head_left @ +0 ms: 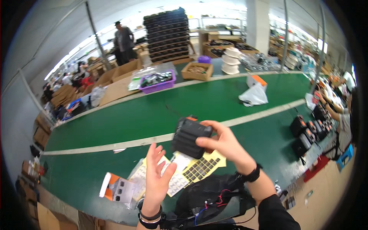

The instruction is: Packaging portable electronic devices into boxes on an assembly line.

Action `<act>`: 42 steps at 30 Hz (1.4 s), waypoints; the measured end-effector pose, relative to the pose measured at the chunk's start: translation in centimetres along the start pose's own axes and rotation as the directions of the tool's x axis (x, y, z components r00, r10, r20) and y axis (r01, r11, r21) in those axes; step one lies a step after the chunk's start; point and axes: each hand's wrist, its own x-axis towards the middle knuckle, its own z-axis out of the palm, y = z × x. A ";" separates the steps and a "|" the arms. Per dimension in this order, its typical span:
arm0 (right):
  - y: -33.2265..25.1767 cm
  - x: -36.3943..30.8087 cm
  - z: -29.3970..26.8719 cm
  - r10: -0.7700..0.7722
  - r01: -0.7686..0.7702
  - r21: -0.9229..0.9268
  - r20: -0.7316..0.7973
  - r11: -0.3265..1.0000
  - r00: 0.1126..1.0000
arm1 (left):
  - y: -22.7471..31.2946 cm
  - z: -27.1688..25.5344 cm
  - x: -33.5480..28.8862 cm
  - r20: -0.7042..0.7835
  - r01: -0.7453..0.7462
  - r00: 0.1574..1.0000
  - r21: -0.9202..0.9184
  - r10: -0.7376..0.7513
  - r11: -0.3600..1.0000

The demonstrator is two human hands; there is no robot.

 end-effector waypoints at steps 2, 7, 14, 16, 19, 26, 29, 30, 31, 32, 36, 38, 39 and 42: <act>1.7 3.6 -2.4 0.054 -0.078 -0.269 -0.095 0.960 0.994 | 1.3 -2.2 -2.1 -0.150 -0.087 0.984 0.066 0.096 0.994; 11.7 13.1 -6.6 -0.175 -0.219 -0.874 -0.320 0.435 0.931 | -0.3 -10.9 -7.2 -0.592 -0.122 0.725 0.393 0.352 0.911; 12.9 14.1 -5.9 -0.277 -0.275 -0.839 -0.435 0.469 0.857 | -6.2 -16.6 -10.1 -0.700 0.238 0.690 0.460 0.184 0.855; 11.7 13.4 -4.1 -0.444 -0.085 -0.919 -0.265 0.385 0.856 | -8.1 -17.0 -9.8 -0.638 0.177 0.755 0.424 0.154 0.888; 9.4 12.0 -1.4 -0.573 0.426 -0.834 0.168 0.352 0.802 | -8.8 -16.3 -8.7 -0.592 0.047 0.797 0.262 0.122 0.964; 3.9 2.0 17.8 -0.480 0.691 -0.101 0.647 0.716 0.592 | -8.7 -15.4 -9.3 -0.612 -0.029 0.762 0.295 0.212 0.955; 4.5 0.4 21.5 -0.339 0.471 -0.059 0.615 0.880 0.712 | -7.2 -14.8 -9.8 -0.582 -0.052 0.779 0.309 0.232 0.950; 4.9 0.5 21.9 -0.346 0.477 -0.057 0.613 0.877 0.710 | -6.9 -15.1 -10.2 -0.574 -0.046 0.786 0.317 0.230 0.947; 5.3 0.7 22.2 -0.352 0.516 -0.117 0.603 0.848 0.716 | -6.4 -15.3 -10.5 -0.566 -0.040 0.792 0.326 0.228 0.945; 5.6 0.9 22.4 -0.359 0.551 -0.177 0.593 0.815 0.721 | -5.7 -15.3 -11.0 -0.560 -0.025 0.800 0.328 0.215 0.944; 4.3 -0.2 22.0 -0.617 0.797 -0.130 0.565 0.589 0.548 | -4.3 -16.2 -12.7 -0.531 0.069 0.823 0.444 0.201 0.893; 4.1 -0.1 21.9 -0.729 0.953 -0.146 0.617 0.265 0.297 | -4.0 -16.2 -13.3 -0.533 0.031 0.820 0.406 0.209 0.913; 4.1 -0.2 21.6 -0.742 0.985 -0.146 0.670 -0.091 0.031 | -3.8 -15.9 -13.4 -0.530 0.029 0.822 0.402 0.207 0.915; 4.4 -0.3 20.4 -0.693 0.978 -0.121 0.721 -0.169 -0.030 | -2.2 -14.7 -13.1 -0.485 -0.083 0.847 0.283 0.217 0.956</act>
